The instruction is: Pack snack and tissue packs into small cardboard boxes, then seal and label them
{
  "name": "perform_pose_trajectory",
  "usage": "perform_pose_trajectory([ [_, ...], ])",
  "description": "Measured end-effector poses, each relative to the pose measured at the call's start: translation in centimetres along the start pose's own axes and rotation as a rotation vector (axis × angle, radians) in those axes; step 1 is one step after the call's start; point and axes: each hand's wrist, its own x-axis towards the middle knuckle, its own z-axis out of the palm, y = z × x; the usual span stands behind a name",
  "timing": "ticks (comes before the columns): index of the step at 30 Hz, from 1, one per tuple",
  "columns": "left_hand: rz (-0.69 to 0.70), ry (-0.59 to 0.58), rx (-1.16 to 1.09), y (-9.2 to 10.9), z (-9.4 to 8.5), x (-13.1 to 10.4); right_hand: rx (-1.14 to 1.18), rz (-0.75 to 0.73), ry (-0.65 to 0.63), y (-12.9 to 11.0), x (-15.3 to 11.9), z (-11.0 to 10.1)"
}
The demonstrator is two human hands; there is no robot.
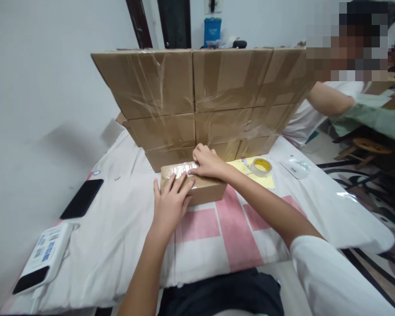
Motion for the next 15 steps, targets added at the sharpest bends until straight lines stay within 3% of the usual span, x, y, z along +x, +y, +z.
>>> perform_pose_trajectory([
  [3, 0.029, 0.034, -0.028, 0.1, 0.1, -0.2, -0.065, 0.159, 0.269, 2.3, 0.2, 0.3],
  [7, 0.078, 0.089, -0.069, -0.3, 0.2, -0.6, -0.01, 0.284, 0.44, 9.2, -2.5, -0.1],
  [15, 0.188, 0.156, -0.089, -2.0, 0.8, -0.3, -0.173, 0.558, 0.556, 26.2, -17.6, -3.9],
])
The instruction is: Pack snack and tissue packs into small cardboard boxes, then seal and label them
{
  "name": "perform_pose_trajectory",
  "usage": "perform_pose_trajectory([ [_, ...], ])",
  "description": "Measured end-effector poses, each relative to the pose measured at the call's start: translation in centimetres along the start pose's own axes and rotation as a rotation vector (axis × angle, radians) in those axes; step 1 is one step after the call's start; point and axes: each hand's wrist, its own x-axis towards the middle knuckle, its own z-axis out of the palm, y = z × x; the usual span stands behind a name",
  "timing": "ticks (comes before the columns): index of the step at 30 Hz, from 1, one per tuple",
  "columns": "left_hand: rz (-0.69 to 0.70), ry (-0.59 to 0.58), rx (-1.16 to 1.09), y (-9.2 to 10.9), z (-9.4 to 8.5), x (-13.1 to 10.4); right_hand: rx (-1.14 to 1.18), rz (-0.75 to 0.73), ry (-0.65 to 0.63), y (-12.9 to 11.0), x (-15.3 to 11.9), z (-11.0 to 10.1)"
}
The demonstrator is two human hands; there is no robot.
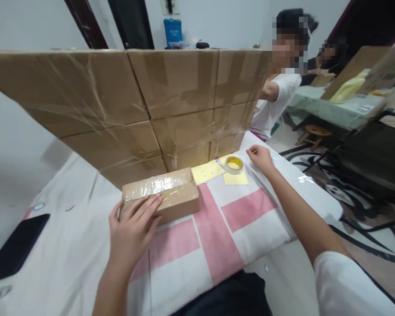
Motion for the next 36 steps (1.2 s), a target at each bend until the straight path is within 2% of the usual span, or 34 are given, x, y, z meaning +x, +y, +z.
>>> perform_pose_trajectory([
  [3, 0.027, 0.013, -0.005, -0.3, 0.0, -0.1, -0.096, -0.022, -0.041, 4.7, 0.5, -0.9],
  [6, 0.042, 0.01, 0.006, -0.3, -0.1, -0.2, -0.195, -0.094, -0.137, 6.3, 1.8, -0.2],
  [13, 0.067, -0.007, 0.04, -0.4, -0.2, 0.2, -0.313, -0.253, -0.387, 4.5, 5.1, 3.0],
  [16, 0.11, -0.002, 0.055, -0.8, 0.0, 0.3, -0.288, -0.253, -0.407, 3.7, 5.6, 2.9],
  [18, 0.127, -0.001, 0.062, -1.0, 0.0, 0.3, -0.249, -0.224, -0.376, 3.0, 5.3, 2.1],
  [21, 0.096, 0.002, 0.051, -1.1, 0.1, 0.3, -0.145, -0.156, -0.288, 0.6, 3.1, 0.8],
  [24, 0.071, -0.002, 0.036, -0.9, 0.0, 0.3, 0.057, -0.106, -0.264, -4.0, -1.7, 0.5],
  [25, 0.069, -0.003, 0.035, -0.9, 0.0, 0.3, 0.177, -0.087, -0.294, -6.0, -3.7, 0.8],
  [26, 0.069, -0.004, 0.033, -0.8, 0.0, 0.3, 0.472, -0.014, -0.371, -8.1, -5.7, 1.2],
  [28, 0.055, -0.007, 0.03, -0.7, -0.1, 0.3, 0.974, 0.183, -0.594, -12.3, -9.4, 2.4],
  [30, 0.035, -0.019, 0.024, -0.5, -0.2, 0.2, 1.288, 0.399, -0.738, -15.7, -11.8, 3.8],
  [32, 0.021, -0.031, 0.02, -0.3, -0.4, 0.2, 1.414, 0.526, -0.785, -17.9, -12.8, 4.8],
  [36, 0.022, -0.033, 0.022, -0.1, -0.5, 0.3, 1.45, 0.565, -0.75, -19.0, -12.3, 5.3],
])
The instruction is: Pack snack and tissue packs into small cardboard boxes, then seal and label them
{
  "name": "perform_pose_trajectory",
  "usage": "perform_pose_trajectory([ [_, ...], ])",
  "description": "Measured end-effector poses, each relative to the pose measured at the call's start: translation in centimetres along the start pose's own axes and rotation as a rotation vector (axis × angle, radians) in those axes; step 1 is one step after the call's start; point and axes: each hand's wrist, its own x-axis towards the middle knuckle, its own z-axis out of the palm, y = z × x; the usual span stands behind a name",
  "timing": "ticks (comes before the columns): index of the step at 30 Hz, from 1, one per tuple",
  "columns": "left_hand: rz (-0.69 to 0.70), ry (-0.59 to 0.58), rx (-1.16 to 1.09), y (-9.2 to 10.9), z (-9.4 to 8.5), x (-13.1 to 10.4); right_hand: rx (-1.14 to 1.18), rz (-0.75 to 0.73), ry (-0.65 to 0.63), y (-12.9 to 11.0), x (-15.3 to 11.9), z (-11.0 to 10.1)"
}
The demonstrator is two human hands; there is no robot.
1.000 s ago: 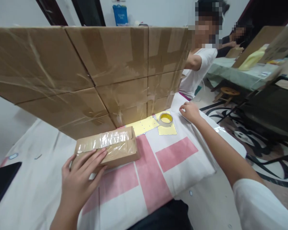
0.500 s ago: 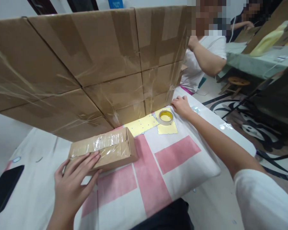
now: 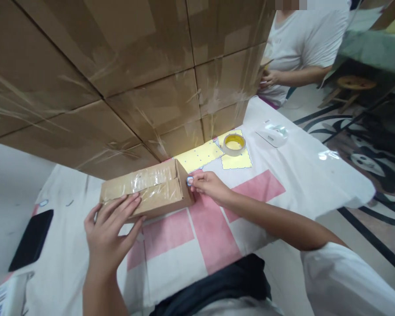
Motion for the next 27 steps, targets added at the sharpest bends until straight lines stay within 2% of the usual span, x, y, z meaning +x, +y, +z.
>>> perform_pose_trajectory([
  [7, -0.004, -0.028, 0.011, -0.3, 0.0, -0.1, 0.102, -0.054, -0.099, -1.5, -0.1, -0.2],
  [11, 0.018, -0.046, 0.007, -0.5, -0.1, -0.1, 0.144, -0.023, -0.131, -0.7, 0.6, -0.2],
  [16, -0.028, -0.07, 0.008, -0.2, -0.3, -0.1, 0.127, 0.086, -0.152, 0.4, 1.3, -0.3],
  [23, -0.04, -0.079, 0.019, 0.0, -0.3, 0.0, 0.121, 0.087, -0.175, 0.8, 1.2, -0.1],
  [25, -0.039, -0.079, 0.016, -0.1, -0.3, -0.1, 0.059, 0.054, -0.145, 1.0, 1.3, -0.2],
  [27, -0.034, -0.074, 0.012, -0.3, -0.3, -0.1, -0.044, -0.072, -0.047, 1.3, 1.7, -0.4],
])
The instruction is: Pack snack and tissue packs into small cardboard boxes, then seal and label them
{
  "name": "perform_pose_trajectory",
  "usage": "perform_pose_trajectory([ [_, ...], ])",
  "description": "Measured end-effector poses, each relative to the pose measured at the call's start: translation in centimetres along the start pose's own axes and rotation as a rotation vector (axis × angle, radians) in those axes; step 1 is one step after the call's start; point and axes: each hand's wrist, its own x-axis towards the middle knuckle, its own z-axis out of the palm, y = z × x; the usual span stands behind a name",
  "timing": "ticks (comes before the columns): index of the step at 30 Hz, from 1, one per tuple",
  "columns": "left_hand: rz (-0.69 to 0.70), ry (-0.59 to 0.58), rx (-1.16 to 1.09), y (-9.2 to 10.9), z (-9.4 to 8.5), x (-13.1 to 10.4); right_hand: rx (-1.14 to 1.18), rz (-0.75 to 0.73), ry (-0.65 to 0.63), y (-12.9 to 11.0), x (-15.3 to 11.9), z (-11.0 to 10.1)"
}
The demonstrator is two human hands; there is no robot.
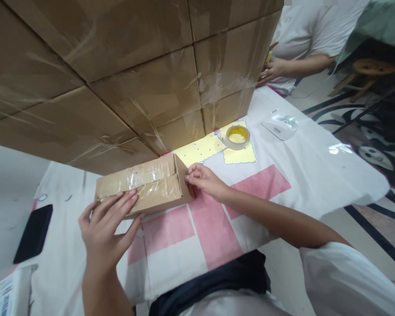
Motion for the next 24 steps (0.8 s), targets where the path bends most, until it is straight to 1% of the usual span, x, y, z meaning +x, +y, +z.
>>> perform_pose_trajectory([
  [1, 0.006, 0.004, -0.001, -0.1, 0.0, 0.0, -0.057, -0.075, 0.032, 0.2, 0.2, -0.2],
  [2, 0.01, 0.005, 0.001, -0.1, 0.0, 0.0, -0.104, -0.144, 0.03, 0.3, 0.4, -0.4],
  [3, 0.009, 0.008, 0.002, 0.0, -0.1, 0.1, -0.142, -0.198, -0.005, 0.5, 0.5, -0.6],
  [5, -0.011, 0.02, -0.003, 0.8, 0.0, 0.1, -0.205, -0.249, -0.114, 0.7, 0.5, -1.0],
  [7, -0.071, 0.044, -0.01, 2.6, 0.5, 0.0, -0.314, -0.285, -0.157, 0.8, 0.1, -0.9],
  [10, -0.159, 0.11, -0.027, 6.5, 2.1, -0.4, -0.516, -0.315, -0.161, 1.0, -1.2, -0.2],
  [13, -0.219, 0.26, 0.001, 10.0, 4.4, -0.8, -0.594, -0.329, -0.163, 1.2, -2.3, 0.6],
  [15, -0.274, 0.328, 0.031, 11.3, 5.6, -0.8, -0.608, -0.321, -0.162, 1.2, -2.7, 0.9],
  [18, -0.314, 0.363, 0.037, 12.1, 6.2, -0.6, -0.62, -0.303, -0.165, 1.2, -2.8, 1.0],
  [24, -0.307, 0.35, 0.013, 12.1, 5.9, -0.4, -0.573, -0.291, -0.154, 1.2, -3.0, 1.0],
])
